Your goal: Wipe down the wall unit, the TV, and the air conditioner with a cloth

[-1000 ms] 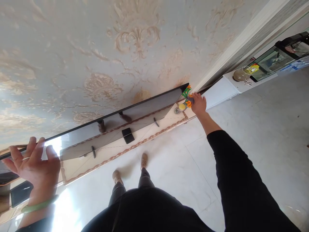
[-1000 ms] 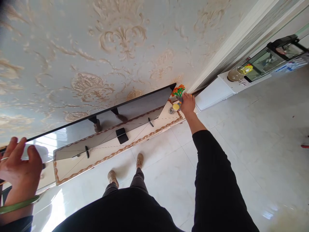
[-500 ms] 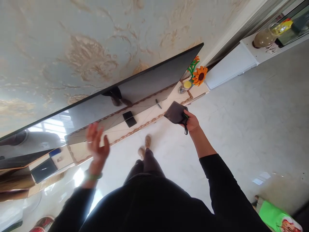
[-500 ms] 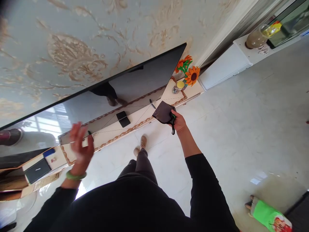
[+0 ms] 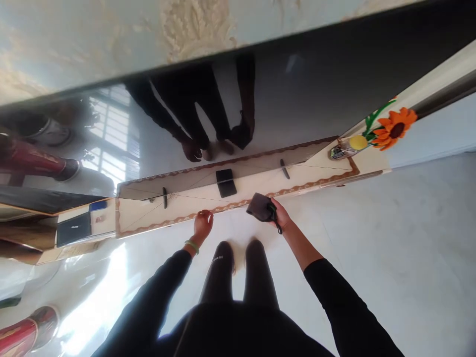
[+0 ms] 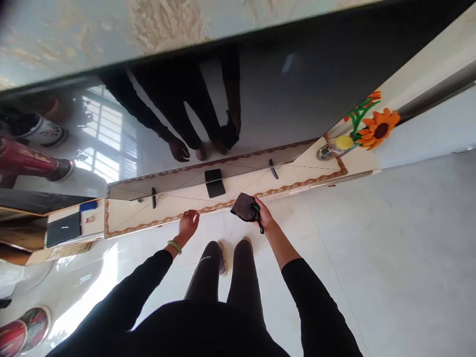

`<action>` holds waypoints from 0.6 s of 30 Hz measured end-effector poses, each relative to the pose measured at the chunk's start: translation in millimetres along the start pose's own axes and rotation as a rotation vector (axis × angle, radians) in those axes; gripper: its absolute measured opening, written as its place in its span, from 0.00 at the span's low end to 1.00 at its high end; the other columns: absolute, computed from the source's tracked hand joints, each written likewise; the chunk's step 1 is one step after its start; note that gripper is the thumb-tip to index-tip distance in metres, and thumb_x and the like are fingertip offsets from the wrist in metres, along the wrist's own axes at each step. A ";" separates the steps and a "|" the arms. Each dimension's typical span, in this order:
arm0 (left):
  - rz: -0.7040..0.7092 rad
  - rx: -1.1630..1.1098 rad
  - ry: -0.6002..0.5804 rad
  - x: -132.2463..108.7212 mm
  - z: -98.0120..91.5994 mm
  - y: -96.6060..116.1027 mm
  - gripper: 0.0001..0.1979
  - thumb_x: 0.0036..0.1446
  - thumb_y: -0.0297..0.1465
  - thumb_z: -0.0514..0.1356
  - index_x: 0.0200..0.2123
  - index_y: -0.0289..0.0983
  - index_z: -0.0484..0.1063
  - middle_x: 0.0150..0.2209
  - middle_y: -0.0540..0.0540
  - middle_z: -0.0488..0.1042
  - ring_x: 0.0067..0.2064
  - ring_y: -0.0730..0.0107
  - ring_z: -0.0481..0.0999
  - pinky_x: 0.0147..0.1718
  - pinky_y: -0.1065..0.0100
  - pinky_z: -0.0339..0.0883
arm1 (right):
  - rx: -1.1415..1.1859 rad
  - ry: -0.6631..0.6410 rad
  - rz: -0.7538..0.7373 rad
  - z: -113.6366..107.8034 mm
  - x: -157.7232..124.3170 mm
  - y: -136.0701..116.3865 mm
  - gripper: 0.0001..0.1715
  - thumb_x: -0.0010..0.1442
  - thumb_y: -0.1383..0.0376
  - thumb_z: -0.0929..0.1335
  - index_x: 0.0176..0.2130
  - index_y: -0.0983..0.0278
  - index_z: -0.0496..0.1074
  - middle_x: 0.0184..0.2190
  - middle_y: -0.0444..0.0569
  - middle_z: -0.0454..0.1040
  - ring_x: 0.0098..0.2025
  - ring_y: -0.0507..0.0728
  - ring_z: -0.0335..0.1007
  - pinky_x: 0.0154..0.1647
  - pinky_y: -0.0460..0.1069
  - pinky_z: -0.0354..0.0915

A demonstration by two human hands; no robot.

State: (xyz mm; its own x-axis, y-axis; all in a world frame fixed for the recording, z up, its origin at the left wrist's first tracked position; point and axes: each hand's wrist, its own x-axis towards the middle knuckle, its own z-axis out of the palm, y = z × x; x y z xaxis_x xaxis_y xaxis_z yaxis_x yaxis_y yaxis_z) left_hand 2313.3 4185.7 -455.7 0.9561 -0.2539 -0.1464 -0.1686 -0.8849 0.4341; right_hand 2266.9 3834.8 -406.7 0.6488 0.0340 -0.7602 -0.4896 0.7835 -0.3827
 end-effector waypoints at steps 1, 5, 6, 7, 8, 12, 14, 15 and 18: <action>-0.032 0.018 0.014 8.9 13.8 -10.6 0.14 0.70 0.40 0.64 0.48 0.34 0.77 0.48 0.43 0.80 0.49 0.65 0.80 0.52 0.57 0.79 | -0.010 -0.001 0.023 -2.8 18.1 5.3 0.15 0.70 0.55 0.67 0.45 0.60 0.80 0.39 0.50 0.87 0.47 0.61 0.86 0.55 0.56 0.80; -0.082 0.048 0.105 44.6 61.3 -40.9 0.14 0.70 0.40 0.64 0.47 0.34 0.77 0.46 0.44 0.79 0.48 0.66 0.80 0.51 0.58 0.78 | -0.037 -0.001 0.082 -15.0 77.2 11.6 0.21 0.74 0.51 0.64 0.49 0.60 0.79 0.39 0.50 0.87 0.45 0.60 0.87 0.54 0.56 0.80; -0.082 0.047 0.142 51.0 70.9 -45.4 0.13 0.70 0.39 0.63 0.45 0.34 0.77 0.45 0.45 0.79 0.47 0.67 0.79 0.51 0.58 0.78 | -0.045 -0.008 0.083 -17.9 88.0 10.5 0.22 0.74 0.51 0.63 0.49 0.60 0.79 0.39 0.50 0.87 0.45 0.60 0.87 0.54 0.56 0.80; -0.078 0.042 0.185 55.7 79.5 -48.9 0.11 0.70 0.37 0.63 0.43 0.34 0.77 0.43 0.45 0.79 0.46 0.66 0.79 0.51 0.58 0.77 | -0.053 -0.021 0.079 -20.7 97.5 8.8 0.22 0.75 0.51 0.62 0.51 0.60 0.79 0.39 0.49 0.87 0.45 0.59 0.87 0.54 0.56 0.80; -0.072 0.036 0.237 58.7 86.9 -51.6 0.10 0.71 0.35 0.61 0.40 0.34 0.77 0.41 0.44 0.78 0.45 0.65 0.78 0.50 0.59 0.76 | -0.062 -0.037 0.069 -23.5 106.0 7.0 0.23 0.75 0.51 0.62 0.52 0.60 0.79 0.39 0.49 0.88 0.44 0.60 0.87 0.53 0.56 0.81; -0.016 -0.017 0.487 58.6 106.2 -60.2 0.10 0.69 0.30 0.57 0.35 0.37 0.76 0.37 0.42 0.78 0.42 0.60 0.76 0.42 0.61 0.70 | -0.118 -0.130 0.020 -39.2 138.5 1.9 0.27 0.75 0.49 0.61 0.56 0.61 0.79 0.39 0.52 0.87 0.39 0.61 0.87 0.47 0.56 0.82; 0.044 -0.054 0.594 56.0 112.3 -65.1 0.10 0.70 0.30 0.58 0.34 0.39 0.75 0.35 0.45 0.78 0.40 0.63 0.76 0.39 0.64 0.67 | -0.154 -0.189 0.020 -51.1 158.1 1.6 0.31 0.75 0.48 0.59 0.57 0.62 0.79 0.38 0.54 0.87 0.32 0.61 0.86 0.38 0.55 0.82; 0.076 -0.071 0.641 55.1 115.0 -67.6 0.10 0.70 0.31 0.58 0.35 0.40 0.75 0.34 0.46 0.78 0.39 0.64 0.76 0.38 0.65 0.67 | -0.176 -0.228 0.022 -57.6 168.5 1.9 0.32 0.74 0.47 0.59 0.58 0.63 0.79 0.37 0.55 0.87 0.29 0.61 0.84 0.33 0.55 0.81; 0.159 -0.113 0.743 54.8 120.8 -73.7 0.09 0.70 0.31 0.59 0.35 0.41 0.75 0.34 0.49 0.77 0.37 0.69 0.76 0.38 0.67 0.67 | -0.207 -0.369 -0.054 -75.4 196.3 3.7 0.33 0.72 0.45 0.62 0.57 0.64 0.80 0.37 0.57 0.87 0.29 0.63 0.84 0.26 0.54 0.79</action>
State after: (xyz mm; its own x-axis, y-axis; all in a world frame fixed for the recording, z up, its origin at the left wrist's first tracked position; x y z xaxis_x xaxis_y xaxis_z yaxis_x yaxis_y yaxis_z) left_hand 2349.1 4189.8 -603.1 0.8392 -0.0101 0.5437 -0.3298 -0.8045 0.4941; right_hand 2348.5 3797.6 -596.9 0.8232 0.2457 -0.5118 -0.5315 0.6505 -0.5425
